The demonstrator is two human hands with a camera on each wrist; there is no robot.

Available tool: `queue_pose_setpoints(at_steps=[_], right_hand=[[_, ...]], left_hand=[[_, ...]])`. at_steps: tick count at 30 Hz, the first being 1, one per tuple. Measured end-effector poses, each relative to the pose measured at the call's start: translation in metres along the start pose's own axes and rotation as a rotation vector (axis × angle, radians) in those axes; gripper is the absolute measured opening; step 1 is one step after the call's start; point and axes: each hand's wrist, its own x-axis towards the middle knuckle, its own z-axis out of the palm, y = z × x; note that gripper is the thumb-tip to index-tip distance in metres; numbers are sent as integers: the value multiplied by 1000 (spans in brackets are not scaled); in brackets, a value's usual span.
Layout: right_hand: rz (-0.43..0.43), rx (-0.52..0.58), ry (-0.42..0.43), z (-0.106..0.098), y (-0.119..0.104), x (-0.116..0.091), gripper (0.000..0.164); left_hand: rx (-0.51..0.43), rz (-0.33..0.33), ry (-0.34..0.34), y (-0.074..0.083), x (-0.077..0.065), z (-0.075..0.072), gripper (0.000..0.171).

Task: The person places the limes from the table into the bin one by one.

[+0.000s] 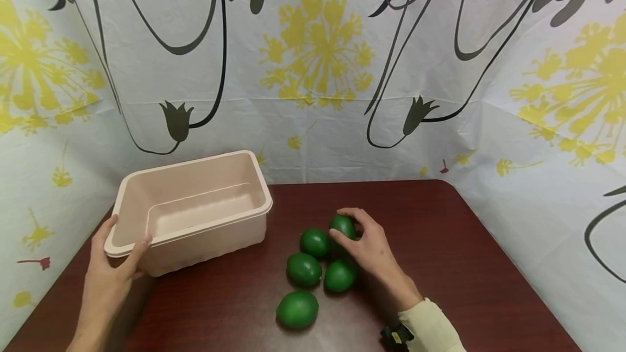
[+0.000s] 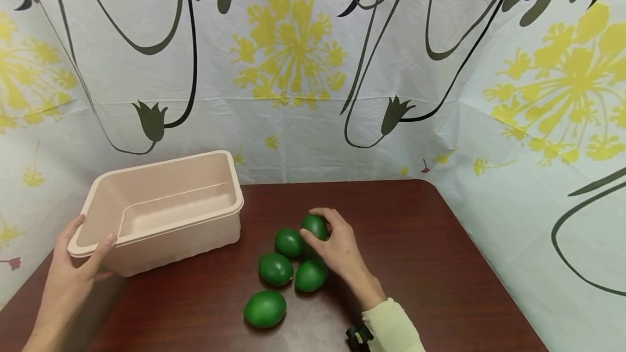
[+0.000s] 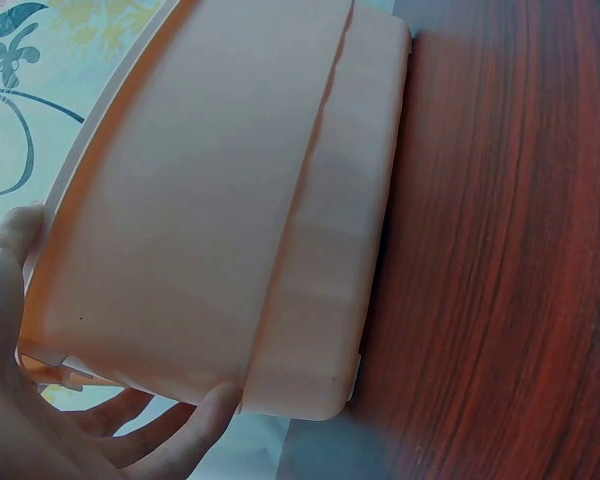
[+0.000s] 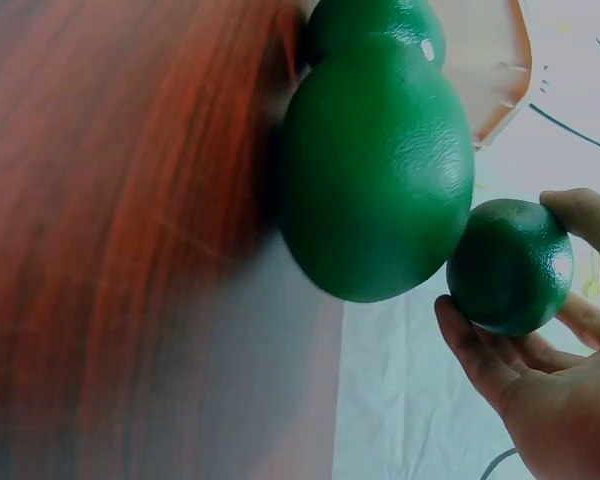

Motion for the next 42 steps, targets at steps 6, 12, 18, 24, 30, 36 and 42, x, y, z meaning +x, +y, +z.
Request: queue_pose_setpoints(at_steps=[6,12,18,24,30,36,42], right_hand=[[-21,21,17,4,-6,3,46],[-31,45,25,9,-13,5,47],[-44,59,31,13,-22,7,46],[-60,85,24,19,-28,9,44],[-67,110,25,24,-32,10,44],[-73,107,19,27,-32,9,47],[-72,119,21,30,-36,13,46]], left_hand=[[-1,2,5,1,-1,0,86],[6,1,7,1,-1,1,86],[4,11,4,1,-1,1,86],[-13,19,6,1,-1,1,85],[-13,14,6,2,-1,1,86],[-9,19,3,1,-1,2,86],[-12,2,9,0,0,2,86]])
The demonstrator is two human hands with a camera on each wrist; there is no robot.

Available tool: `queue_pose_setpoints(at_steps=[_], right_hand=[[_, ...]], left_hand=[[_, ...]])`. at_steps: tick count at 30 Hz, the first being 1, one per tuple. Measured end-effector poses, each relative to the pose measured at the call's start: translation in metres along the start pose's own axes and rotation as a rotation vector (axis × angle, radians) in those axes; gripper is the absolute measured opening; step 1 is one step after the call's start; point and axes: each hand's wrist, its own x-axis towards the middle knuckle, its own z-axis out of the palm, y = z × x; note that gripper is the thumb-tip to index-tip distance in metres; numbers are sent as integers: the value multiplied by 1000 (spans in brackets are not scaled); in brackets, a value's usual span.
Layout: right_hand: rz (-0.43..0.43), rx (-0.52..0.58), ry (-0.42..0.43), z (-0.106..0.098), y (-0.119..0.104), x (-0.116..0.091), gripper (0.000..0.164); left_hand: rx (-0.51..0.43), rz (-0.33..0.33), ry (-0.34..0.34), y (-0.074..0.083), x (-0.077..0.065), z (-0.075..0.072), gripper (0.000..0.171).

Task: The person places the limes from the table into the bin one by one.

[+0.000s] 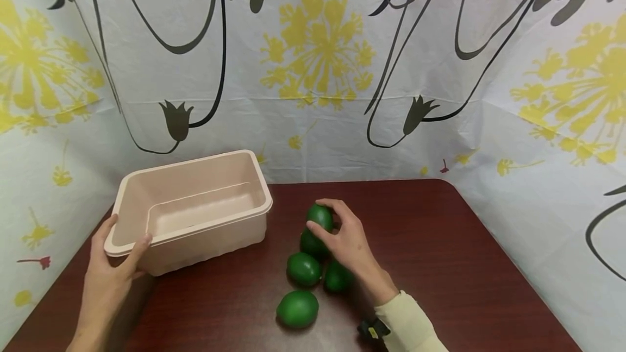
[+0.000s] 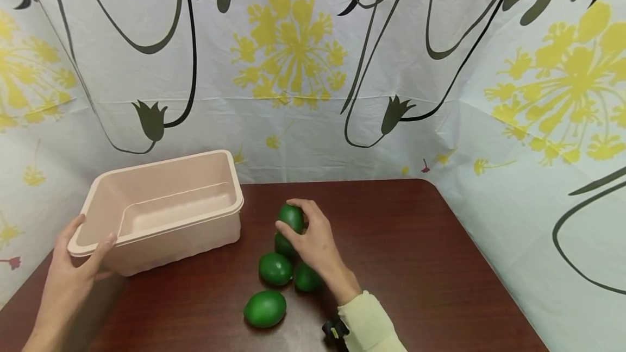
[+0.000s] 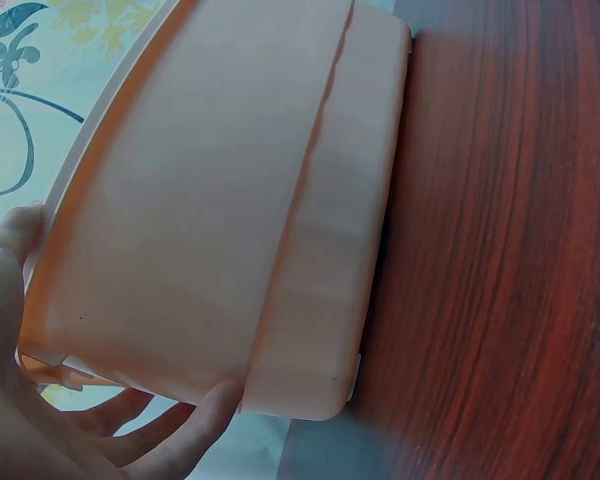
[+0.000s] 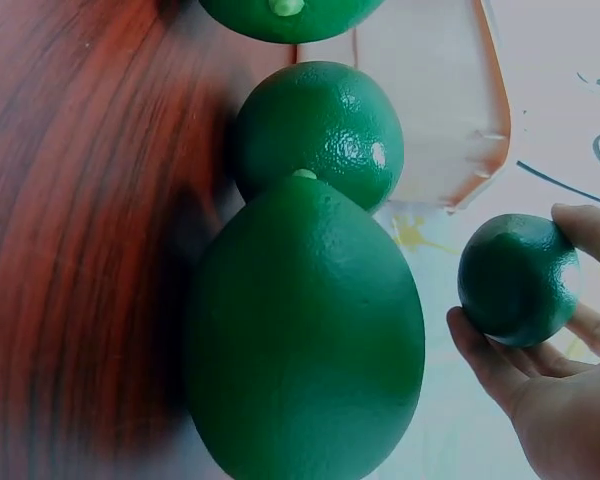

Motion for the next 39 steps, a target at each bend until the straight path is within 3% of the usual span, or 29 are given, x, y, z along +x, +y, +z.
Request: queue_pose_setpoints(at_steps=[6,18,31,39], right_hand=[[6,19,-6,5,-2,2,45],[-4,68,-10,12,-10,4,46],[-86,144,-1,25,-27,11,47],[-70,162,-12,31,-32,9,48]], left_hand=[[9,-18,6,-1,0,0,86],[10,9,-8,0,0,2,86],[-12,5,-7,0,1,0,86],[-4,1,-4,-1,1,-1,86]])
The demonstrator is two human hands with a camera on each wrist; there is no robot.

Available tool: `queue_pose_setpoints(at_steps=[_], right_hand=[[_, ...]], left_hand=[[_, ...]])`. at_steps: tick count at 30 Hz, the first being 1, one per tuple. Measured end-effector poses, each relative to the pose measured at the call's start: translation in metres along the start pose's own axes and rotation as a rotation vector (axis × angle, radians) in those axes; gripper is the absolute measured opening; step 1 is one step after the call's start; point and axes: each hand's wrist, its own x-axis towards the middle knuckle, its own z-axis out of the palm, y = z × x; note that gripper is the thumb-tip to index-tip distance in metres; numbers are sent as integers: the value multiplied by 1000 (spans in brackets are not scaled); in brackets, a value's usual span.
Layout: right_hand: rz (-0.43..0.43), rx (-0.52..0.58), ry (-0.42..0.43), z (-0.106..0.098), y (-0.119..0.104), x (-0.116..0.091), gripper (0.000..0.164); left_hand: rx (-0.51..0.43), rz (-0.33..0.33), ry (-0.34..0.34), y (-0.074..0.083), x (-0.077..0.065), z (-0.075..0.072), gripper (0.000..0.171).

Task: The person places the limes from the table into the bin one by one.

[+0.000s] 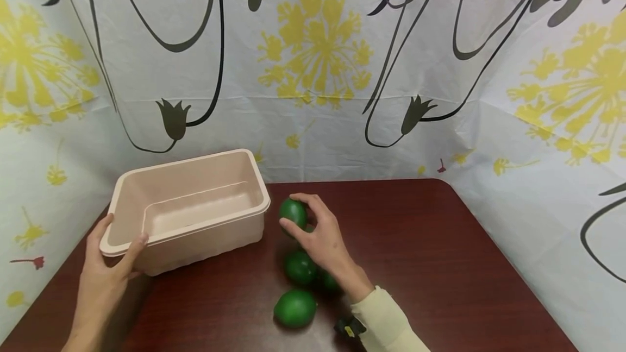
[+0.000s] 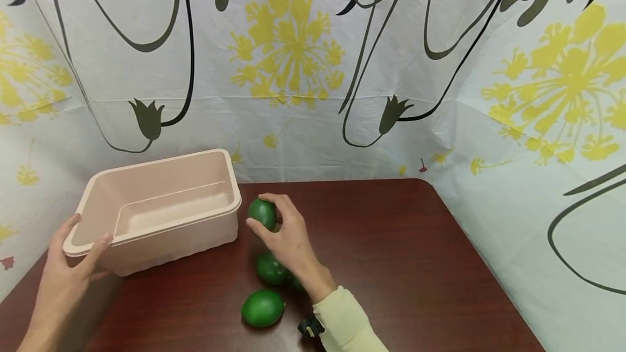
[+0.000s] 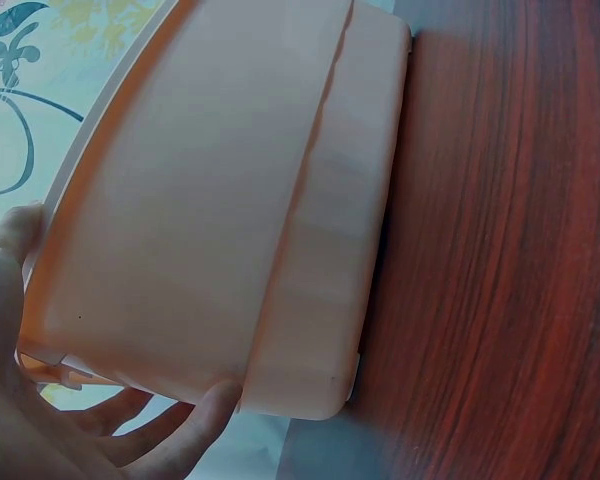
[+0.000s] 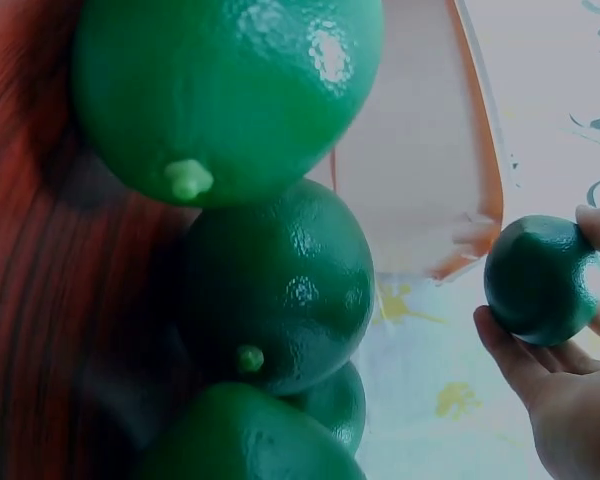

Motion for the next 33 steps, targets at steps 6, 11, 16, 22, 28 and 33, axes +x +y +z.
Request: queue_pose_setpoints(at_steps=[6,11,16,22,28,33], right_hand=[[-12,16,37,6,-3,1,49],[-40,18,38,13,-6,4,49],[-42,18,31,18,-8,5,49],[-39,38,25,21,-11,4,49],[-64,51,19,26,-15,4,48],[-96,56,15,29,-19,5,49]], left_hand=[[-2,-2,0,-1,0,0,86],[-7,4,4,-1,0,0,86],[-13,11,1,0,0,1,86],[-7,2,-4,1,0,1,86],[5,-15,3,0,0,2,86],[6,-6,6,0,-1,1,86]])
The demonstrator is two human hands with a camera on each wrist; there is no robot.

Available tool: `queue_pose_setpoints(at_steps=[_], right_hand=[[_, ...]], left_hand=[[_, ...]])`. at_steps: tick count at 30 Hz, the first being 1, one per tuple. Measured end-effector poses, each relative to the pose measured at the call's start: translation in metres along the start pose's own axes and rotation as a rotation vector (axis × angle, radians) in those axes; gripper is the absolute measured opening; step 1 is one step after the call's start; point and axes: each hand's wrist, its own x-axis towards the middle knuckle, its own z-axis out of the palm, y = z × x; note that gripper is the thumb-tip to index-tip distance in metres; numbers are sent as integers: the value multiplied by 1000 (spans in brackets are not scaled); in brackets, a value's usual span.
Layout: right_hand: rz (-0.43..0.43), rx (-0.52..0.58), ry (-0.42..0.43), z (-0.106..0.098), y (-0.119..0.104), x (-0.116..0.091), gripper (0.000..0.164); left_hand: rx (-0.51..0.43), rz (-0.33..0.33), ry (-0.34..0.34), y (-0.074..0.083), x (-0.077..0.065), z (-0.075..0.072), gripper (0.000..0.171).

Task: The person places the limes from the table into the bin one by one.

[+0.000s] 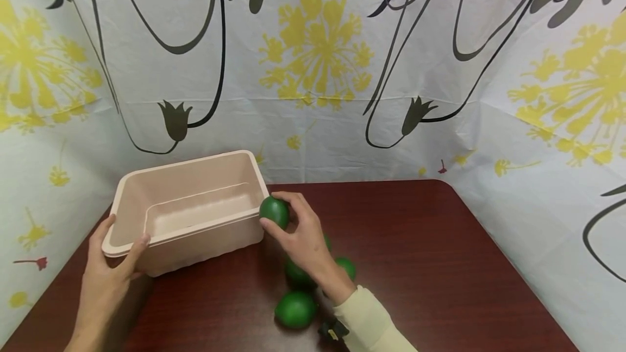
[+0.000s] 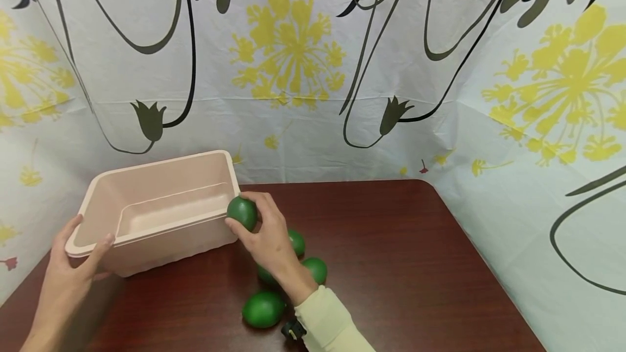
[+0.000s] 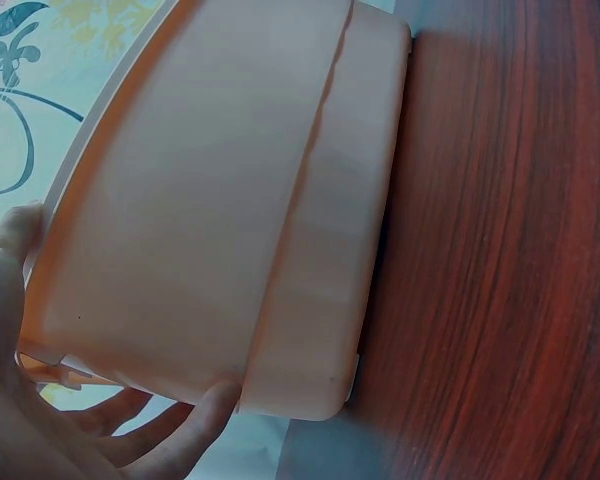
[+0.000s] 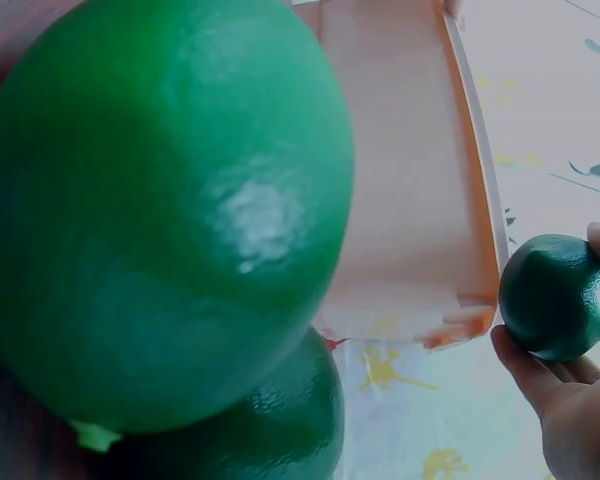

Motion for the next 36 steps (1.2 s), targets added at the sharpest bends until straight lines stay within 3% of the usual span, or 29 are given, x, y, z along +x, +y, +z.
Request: queue_pose_setpoints(at_steps=[7,36], right_hand=[[-36,-6,2,4,-3,2,49],[-45,-9,-21,18,-11,6,53]], left_hand=[[8,1,0,0,0,-1,86],[2,-1,8,3,0,0,85]])
